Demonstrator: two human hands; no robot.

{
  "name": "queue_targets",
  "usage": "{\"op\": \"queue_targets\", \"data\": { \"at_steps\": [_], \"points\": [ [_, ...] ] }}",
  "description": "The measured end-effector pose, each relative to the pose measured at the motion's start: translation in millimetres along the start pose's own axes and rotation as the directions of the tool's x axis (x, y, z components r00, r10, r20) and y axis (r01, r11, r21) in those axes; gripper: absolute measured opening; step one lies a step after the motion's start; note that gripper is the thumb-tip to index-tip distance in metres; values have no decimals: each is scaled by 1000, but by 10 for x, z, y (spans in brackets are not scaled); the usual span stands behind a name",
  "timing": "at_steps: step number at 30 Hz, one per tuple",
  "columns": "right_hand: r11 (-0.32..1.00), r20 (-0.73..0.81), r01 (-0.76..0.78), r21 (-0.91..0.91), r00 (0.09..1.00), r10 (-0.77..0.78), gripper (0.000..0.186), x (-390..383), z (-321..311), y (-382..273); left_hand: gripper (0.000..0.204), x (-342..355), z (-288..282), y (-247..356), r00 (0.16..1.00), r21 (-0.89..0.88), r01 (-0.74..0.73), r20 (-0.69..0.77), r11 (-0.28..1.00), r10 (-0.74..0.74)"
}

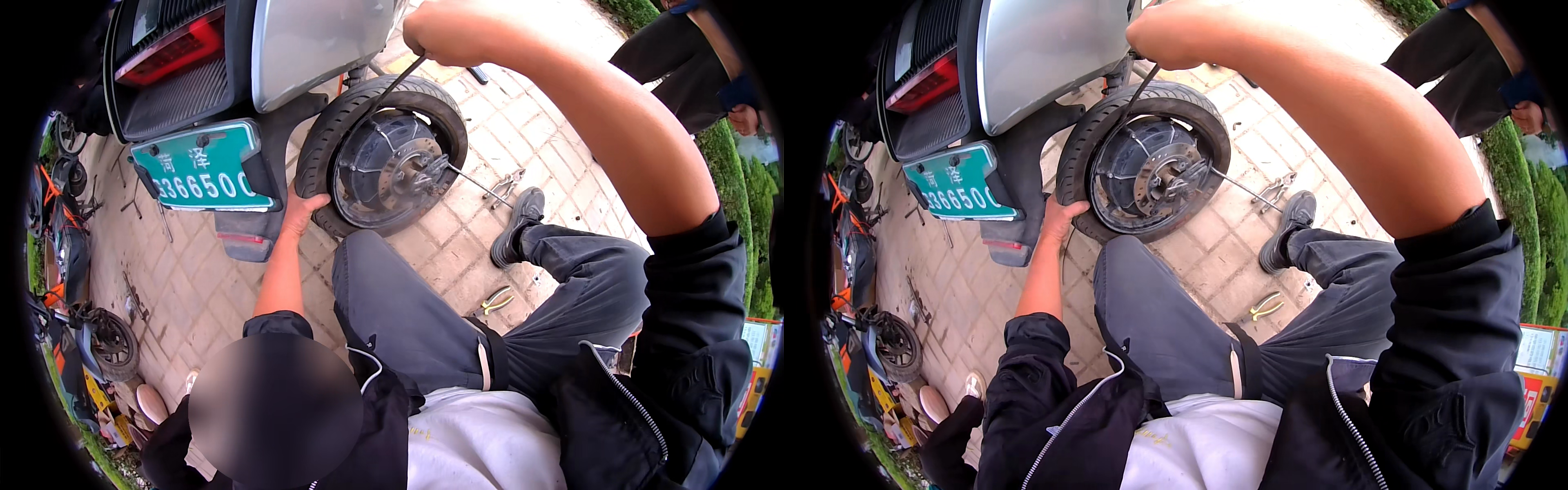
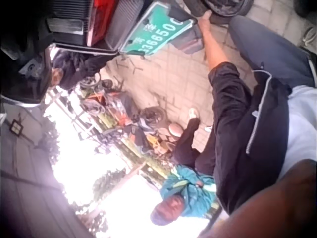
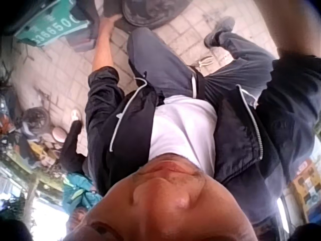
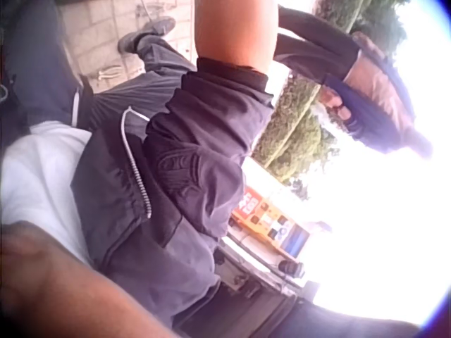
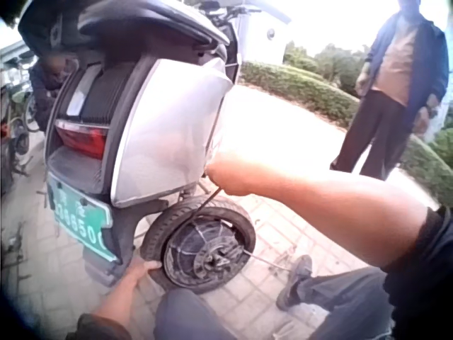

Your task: The person uses a metal tire lever to pry the bead of a motorcycle tire off the rim. They repeatedly insert the lever between the tire and the rim, applying leverage to separate the rubber from the metal edge. The person works around the circumference of the wheel, progressively loosening the tire.

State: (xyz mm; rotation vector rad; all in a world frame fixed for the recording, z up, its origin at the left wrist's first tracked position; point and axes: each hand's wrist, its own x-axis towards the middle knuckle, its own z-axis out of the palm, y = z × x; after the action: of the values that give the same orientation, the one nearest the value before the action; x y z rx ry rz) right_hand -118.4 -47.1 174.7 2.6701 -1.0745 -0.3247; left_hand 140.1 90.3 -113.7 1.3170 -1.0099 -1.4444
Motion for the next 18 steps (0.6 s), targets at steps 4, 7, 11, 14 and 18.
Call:
{"op": "queue_targets", "data": {
  "at_steps": [4, 7, 11, 14, 18],
  "points": [
    [999, 79, -25, 31, 997, 22, 10, -69, -149, -64, 78, -5, -54, -107, 995, 29, -99, -27, 995, 100],
    [1000, 56, -3, 29, 998, 2, 10, -74, -95, -27, 82, -51, -42, -102, 986, 114, -154, -52, 981, 161],
    [1000, 48, -9, 8, 999, 9, 10, -3, -18, -13, 87, -44, 67, 2, 967, 260, -95, -206, 961, 151],
    [999, -39, 10, 43, 999, -8, 10, 60, 90, 48, 82, -38, 94, 10, 964, 237, -106, -214, 966, 159],
    [997, 55, 45, -63, 998, -41, 12, 135, -19, 38, 72, -15, 124, 66, 976, 159, -73, -193, 985, 103]
  ]
}}
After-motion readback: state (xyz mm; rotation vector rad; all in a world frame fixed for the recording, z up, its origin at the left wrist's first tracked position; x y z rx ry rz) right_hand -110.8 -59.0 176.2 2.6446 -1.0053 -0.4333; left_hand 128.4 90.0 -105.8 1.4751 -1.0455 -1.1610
